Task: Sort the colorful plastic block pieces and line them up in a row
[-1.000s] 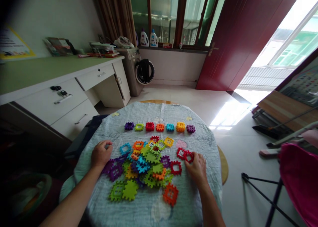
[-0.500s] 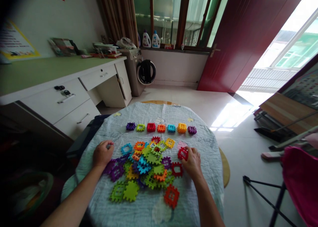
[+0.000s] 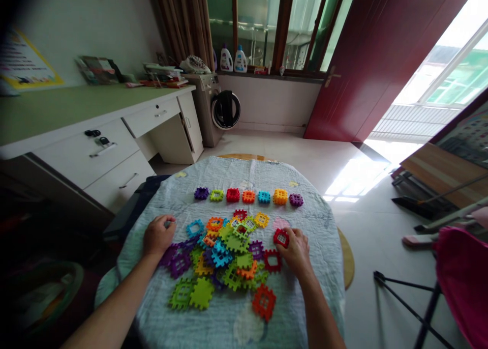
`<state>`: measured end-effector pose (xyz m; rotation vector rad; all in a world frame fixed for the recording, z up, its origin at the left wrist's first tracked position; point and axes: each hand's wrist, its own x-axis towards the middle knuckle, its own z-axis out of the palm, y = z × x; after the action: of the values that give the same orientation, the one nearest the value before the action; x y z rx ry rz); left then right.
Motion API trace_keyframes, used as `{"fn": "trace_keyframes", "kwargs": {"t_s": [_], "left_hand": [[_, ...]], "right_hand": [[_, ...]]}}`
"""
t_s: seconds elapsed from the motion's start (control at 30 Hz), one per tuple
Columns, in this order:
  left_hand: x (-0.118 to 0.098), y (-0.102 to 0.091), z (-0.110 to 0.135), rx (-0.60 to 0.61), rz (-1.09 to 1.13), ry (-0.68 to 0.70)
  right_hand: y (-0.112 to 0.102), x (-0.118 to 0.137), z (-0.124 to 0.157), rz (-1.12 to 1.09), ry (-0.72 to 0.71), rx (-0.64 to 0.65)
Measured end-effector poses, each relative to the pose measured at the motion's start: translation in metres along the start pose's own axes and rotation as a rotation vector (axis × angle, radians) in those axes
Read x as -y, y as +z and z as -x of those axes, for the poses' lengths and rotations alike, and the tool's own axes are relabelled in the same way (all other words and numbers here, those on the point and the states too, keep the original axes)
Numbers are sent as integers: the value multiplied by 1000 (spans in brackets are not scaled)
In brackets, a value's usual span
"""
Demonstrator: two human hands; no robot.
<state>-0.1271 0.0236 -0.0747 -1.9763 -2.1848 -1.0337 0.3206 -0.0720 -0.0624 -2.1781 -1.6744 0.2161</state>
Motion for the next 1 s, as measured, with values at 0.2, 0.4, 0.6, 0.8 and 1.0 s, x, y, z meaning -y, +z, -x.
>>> {"fn": "trace_keyframes", "kwargs": {"t_s": [0.2, 0.4, 0.6, 0.8, 1.0], "left_hand": [[0, 0, 0, 1, -6, 2], [0, 0, 0, 3, -1, -6], [0, 0, 1, 1, -10, 12], [-2, 0, 1, -5, -8, 18], [-4, -1, 2, -6, -1, 6]], "right_hand": [[1, -3, 0, -3, -4, 19], [1, -4, -2, 18, -37, 37], [-5, 8, -10, -8, -98, -20], [-7, 65, -42, -87, -312, -4], [6, 135, -88, -53, -395, 106]]}}
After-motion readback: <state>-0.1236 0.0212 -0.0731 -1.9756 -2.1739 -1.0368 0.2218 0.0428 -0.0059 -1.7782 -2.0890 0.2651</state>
